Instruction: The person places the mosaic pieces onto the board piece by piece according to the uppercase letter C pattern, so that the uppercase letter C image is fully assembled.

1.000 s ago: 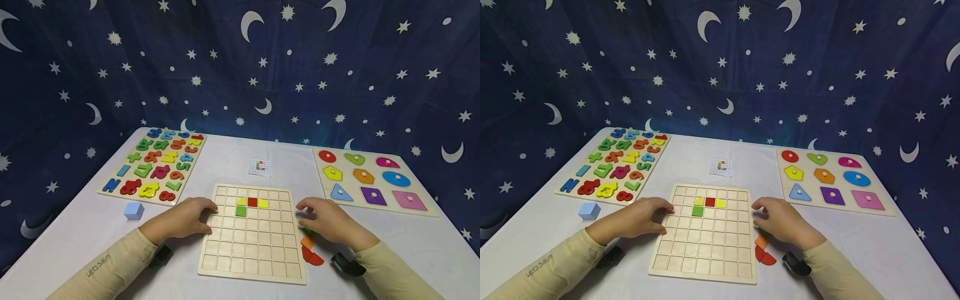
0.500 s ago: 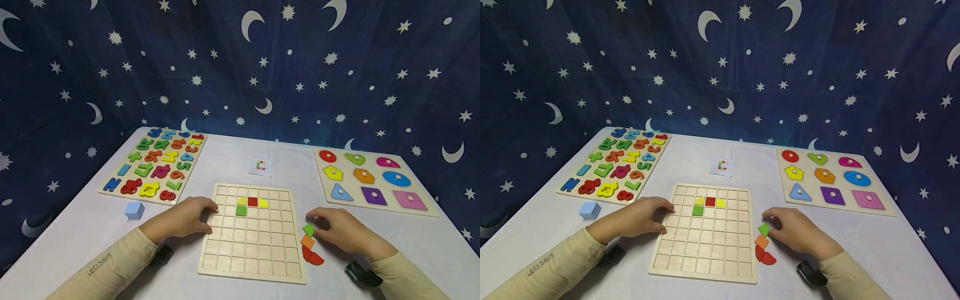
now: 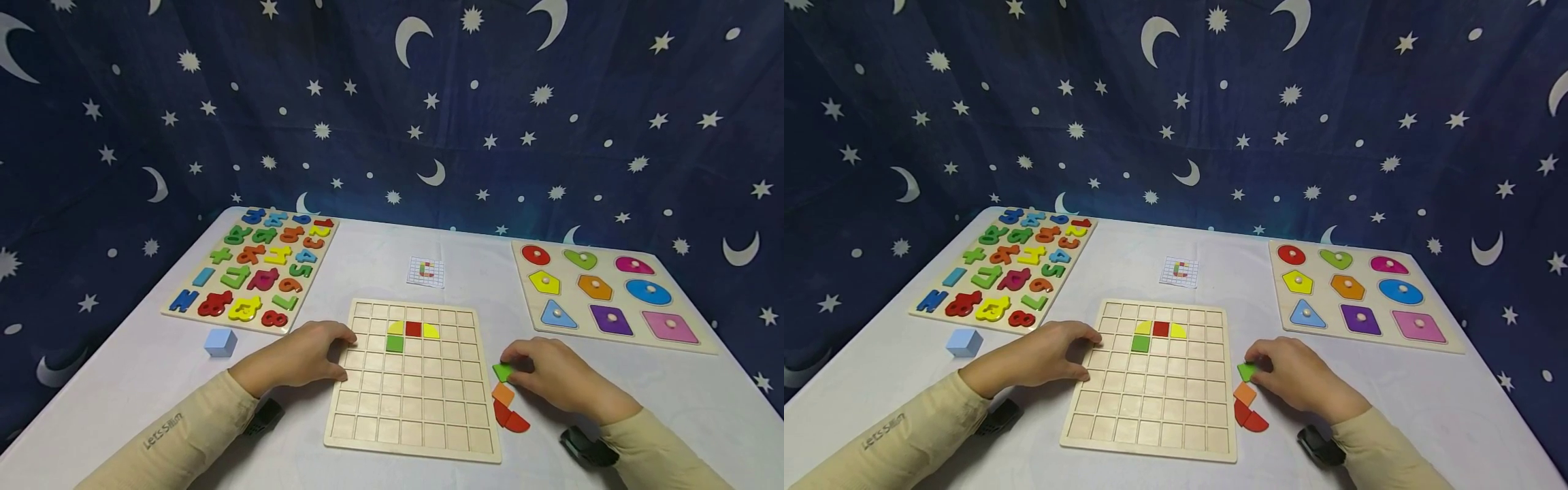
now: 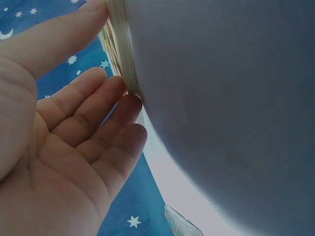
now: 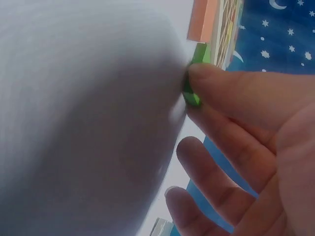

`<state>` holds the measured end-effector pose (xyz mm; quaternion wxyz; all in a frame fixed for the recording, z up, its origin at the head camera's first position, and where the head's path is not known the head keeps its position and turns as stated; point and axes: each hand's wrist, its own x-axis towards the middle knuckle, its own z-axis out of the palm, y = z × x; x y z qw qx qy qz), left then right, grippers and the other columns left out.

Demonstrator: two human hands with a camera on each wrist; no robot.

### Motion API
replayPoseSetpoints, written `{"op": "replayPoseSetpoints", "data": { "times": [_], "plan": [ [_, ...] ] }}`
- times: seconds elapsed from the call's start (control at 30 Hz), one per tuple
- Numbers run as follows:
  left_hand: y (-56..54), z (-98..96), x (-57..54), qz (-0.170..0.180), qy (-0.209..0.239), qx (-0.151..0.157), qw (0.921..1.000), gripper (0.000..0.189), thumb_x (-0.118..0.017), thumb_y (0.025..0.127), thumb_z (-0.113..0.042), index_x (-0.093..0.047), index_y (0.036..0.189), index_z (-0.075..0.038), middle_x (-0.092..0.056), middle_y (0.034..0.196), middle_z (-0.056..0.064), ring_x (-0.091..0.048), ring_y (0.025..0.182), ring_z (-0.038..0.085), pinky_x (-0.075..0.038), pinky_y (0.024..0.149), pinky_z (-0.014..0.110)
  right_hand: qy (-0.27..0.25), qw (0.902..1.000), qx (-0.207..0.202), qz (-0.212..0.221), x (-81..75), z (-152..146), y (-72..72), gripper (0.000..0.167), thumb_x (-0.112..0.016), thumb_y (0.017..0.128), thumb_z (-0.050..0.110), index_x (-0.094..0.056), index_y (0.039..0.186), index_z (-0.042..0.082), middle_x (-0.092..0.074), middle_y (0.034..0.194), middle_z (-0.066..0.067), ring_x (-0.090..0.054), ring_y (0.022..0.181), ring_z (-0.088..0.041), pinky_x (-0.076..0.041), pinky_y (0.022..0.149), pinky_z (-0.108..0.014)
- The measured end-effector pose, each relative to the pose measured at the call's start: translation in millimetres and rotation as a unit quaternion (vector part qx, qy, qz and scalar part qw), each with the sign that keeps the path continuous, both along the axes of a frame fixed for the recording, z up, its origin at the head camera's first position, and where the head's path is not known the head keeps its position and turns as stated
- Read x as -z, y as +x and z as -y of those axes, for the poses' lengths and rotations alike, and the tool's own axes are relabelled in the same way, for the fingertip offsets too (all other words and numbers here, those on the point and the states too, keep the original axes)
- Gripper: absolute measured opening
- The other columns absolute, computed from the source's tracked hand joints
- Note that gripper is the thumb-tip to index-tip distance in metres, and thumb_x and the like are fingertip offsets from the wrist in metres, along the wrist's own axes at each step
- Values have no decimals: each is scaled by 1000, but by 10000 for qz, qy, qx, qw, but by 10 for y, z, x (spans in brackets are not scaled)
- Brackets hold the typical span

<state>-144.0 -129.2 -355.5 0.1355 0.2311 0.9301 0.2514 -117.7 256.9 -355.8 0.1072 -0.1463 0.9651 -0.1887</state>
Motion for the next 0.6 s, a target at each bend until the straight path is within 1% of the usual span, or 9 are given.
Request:
{"op": "replayPoseSetpoints", "data": {
  "times": [0.13, 0.27, 0.37, 0.43, 0.6],
  "plan": [
    [3, -1, -7, 27, 4, -21, 10000, 49, -90, 74, -11, -68, 117, -3, -65, 118, 6, -57, 117, 26, -43, 105, 44, -9, 10000, -41, 47, -1, -6, -3, 25, -80, 85, 15, -72, 109, 14, -69, 105, 1, -61, 102, -26, -49, 95, -56],
    [6, 3, -17, 11, -8, 16, 10000, 50, -90, 74, -11, -67, 118, -3, -65, 119, 7, -57, 118, 26, -43, 106, 44, -43, 9999, -89, 53, 0, -25, 3, 28, -80, 84, 12, -71, 111, 13, -69, 108, -1, -61, 104, -27, -48, 96, -57],
    [5, 9, -21, -33, -35, 49, 10000, 50, -90, 74, -11, -67, 118, -2, -65, 119, 7, -57, 118, 27, -43, 105, 45, -91, 9998, -148, 19, 11, -34, 0, 27, -79, 84, 10, -70, 110, 12, -68, 106, 0, -61, 101, -26, -49, 94, -57],
    [4, 11, -22, -58, -45, 72, 9999, 50, -90, 74, -11, -67, 118, -2, -65, 118, 8, -58, 118, 27, -44, 105, 45, -96, 9999, -104, 19, 20, -29, -1, 25, -79, 85, 10, -70, 109, 13, -68, 105, 1, -61, 99, -24, -49, 94, -56],
    [6, 1, -13, -21, -19, 18, 10000, 49, -90, 74, -11, -68, 117, -3, -65, 118, 7, -57, 118, 26, -43, 106, 44, -58, 10000, -18, 11, 37, -9, -7, 23, -79, 86, 12, -70, 107, 13, -68, 103, 2, -60, 96, -22, -50, 93, -54]
  ]
}}
